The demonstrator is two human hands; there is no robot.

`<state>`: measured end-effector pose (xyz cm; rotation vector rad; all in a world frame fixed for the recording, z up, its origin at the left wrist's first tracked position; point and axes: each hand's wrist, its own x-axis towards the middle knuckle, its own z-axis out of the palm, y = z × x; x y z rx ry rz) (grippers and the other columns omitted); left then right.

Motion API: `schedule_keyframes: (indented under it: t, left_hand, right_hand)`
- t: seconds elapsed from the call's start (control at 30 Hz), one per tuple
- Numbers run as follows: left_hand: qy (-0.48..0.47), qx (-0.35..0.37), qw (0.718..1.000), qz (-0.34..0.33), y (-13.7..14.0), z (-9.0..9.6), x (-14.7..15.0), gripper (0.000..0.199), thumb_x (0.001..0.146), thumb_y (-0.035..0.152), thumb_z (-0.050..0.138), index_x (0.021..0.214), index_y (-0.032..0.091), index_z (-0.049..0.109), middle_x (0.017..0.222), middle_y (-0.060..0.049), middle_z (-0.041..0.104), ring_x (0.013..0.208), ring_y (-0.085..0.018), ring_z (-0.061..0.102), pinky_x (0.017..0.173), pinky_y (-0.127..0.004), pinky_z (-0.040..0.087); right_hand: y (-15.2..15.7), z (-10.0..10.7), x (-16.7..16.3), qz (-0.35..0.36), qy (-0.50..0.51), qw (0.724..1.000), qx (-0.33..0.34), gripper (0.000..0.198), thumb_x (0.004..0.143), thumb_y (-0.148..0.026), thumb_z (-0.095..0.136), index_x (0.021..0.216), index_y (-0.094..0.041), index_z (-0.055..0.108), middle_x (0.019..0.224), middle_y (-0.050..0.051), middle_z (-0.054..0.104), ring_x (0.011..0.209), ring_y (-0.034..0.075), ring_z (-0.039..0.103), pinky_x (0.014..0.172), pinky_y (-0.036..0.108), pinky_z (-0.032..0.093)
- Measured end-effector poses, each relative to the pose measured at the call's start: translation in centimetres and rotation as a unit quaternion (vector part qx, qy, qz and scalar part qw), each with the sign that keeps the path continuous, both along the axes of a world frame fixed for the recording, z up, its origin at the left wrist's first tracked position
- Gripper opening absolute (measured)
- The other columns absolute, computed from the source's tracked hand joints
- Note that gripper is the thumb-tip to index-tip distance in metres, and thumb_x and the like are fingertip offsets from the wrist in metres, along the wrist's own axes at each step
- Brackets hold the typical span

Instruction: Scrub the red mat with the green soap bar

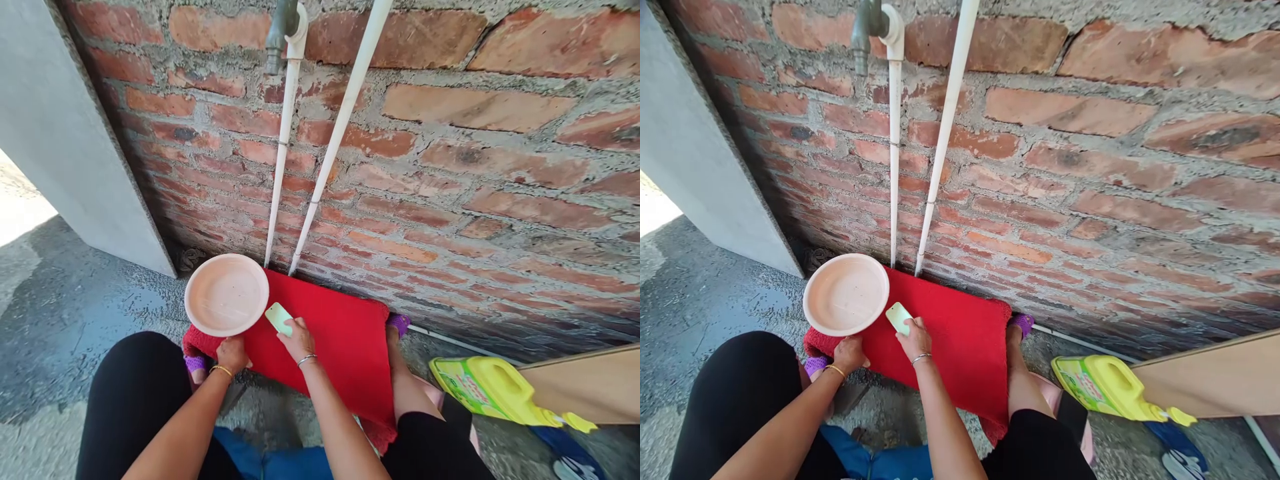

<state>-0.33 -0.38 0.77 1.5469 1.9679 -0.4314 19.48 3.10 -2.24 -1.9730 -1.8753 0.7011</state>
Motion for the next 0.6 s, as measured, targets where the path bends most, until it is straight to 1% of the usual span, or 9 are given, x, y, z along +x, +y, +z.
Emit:
schedule_keyframes:
  t: [0.07,0.17,0.23,0.3,0.4,0.47,0.5,0.57,0.6]
  left_hand:
    - [0.000,0.001,1.000,-0.001,0.0,-0.1,0.0,0.050,0.056,0.028,0.078,0.103,0.018,0.065,0.113,-0.015,0.067,0.106,-0.028,0.063,0.085,-0.035,0.053]
    - [0.000,0.002,1.000,0.001,0.0,-0.2,0.0,0.050,0.056,0.028,0.078,0.103,0.017,0.065,0.111,-0.015,0.068,0.105,-0.028,0.064,0.085,-0.035,0.053]
    - [0.001,0.001,1.000,0.005,0.0,-0.2,0.1,0.051,0.055,0.028,0.078,0.103,0.018,0.065,0.111,-0.015,0.068,0.105,-0.028,0.064,0.085,-0.034,0.053]
    - [0.002,0.002,1.000,0.006,-0.1,-0.1,0.1,0.051,0.055,0.027,0.079,0.103,0.018,0.065,0.112,-0.015,0.068,0.105,-0.028,0.064,0.084,-0.033,0.053]
    - [-0.001,0.010,1.000,0.003,-0.2,0.2,0.1,0.051,0.055,0.026,0.078,0.104,0.016,0.065,0.112,-0.016,0.068,0.105,-0.028,0.064,0.084,-0.033,0.053]
    - [-0.002,0.012,1.000,0.004,-0.3,0.4,0.1,0.050,0.056,0.026,0.078,0.103,0.016,0.065,0.112,-0.016,0.068,0.104,-0.028,0.064,0.084,-0.033,0.053]
    - [-0.001,0.013,1.000,0.004,-0.3,0.5,0.1,0.050,0.056,0.026,0.077,0.103,0.016,0.065,0.111,-0.016,0.068,0.104,-0.028,0.064,0.084,-0.033,0.053]
    - [-0.002,0.011,1.000,0.002,-0.3,0.6,0.1,0.049,0.056,0.025,0.077,0.102,0.016,0.065,0.111,-0.015,0.068,0.104,-0.028,0.064,0.084,-0.033,0.053]
    - [-0.002,0.009,1.000,0.001,-0.3,0.6,0.1,0.049,0.056,0.025,0.077,0.103,0.016,0.065,0.111,-0.015,0.068,0.104,-0.028,0.064,0.084,-0.033,0.053]
  right_hand:
    - [0.4,0.3,1.1,-0.025,-0.009,1.000,-0.014,0.029,0.066,-0.028,0.071,0.095,-0.027,0.067,0.098,0.001,0.058,0.084,0.016,0.060,0.073,0.025,0.044]
    - [0.0,0.5,5.4,-0.141,-0.028,0.989,-0.037,0.030,0.070,-0.035,0.068,0.098,-0.026,0.067,0.097,0.002,0.060,0.083,0.018,0.060,0.073,0.027,0.045]
    - [-1.0,0.4,9.0,-0.237,-0.035,0.970,-0.041,0.034,0.070,-0.040,0.066,0.100,-0.024,0.066,0.093,0.004,0.062,0.085,0.020,0.061,0.076,0.029,0.045]
    - [-2.3,0.1,12.4,-0.329,-0.029,0.943,-0.040,0.037,0.070,-0.044,0.064,0.100,-0.021,0.066,0.091,0.007,0.065,0.087,0.023,0.062,0.078,0.031,0.045]
    - [-4.0,-0.4,15.5,-0.420,-0.009,0.907,-0.035,0.037,0.070,-0.046,0.063,0.095,-0.019,0.066,0.092,0.010,0.068,0.091,0.027,0.062,0.079,0.034,0.045]
    - [-4.3,-0.7,15.6,-0.433,-0.008,0.901,-0.021,0.038,0.070,-0.049,0.062,0.094,-0.019,0.066,0.093,0.011,0.068,0.092,0.028,0.062,0.079,0.035,0.045]
    - [-4.2,-0.7,15.0,-0.425,-0.011,0.905,-0.010,0.039,0.070,-0.050,0.061,0.095,-0.019,0.066,0.092,0.010,0.068,0.092,0.028,0.062,0.078,0.034,0.046]
    - [-3.4,-0.8,12.8,-0.380,-0.008,0.925,0.014,0.040,0.070,-0.050,0.062,0.096,-0.020,0.066,0.091,0.009,0.067,0.090,0.025,0.061,0.077,0.032,0.046]
    - [-2.9,-0.8,11.2,-0.341,0.004,0.940,0.025,0.039,0.069,-0.050,0.063,0.095,-0.020,0.066,0.091,0.007,0.066,0.087,0.023,0.061,0.075,0.031,0.046]
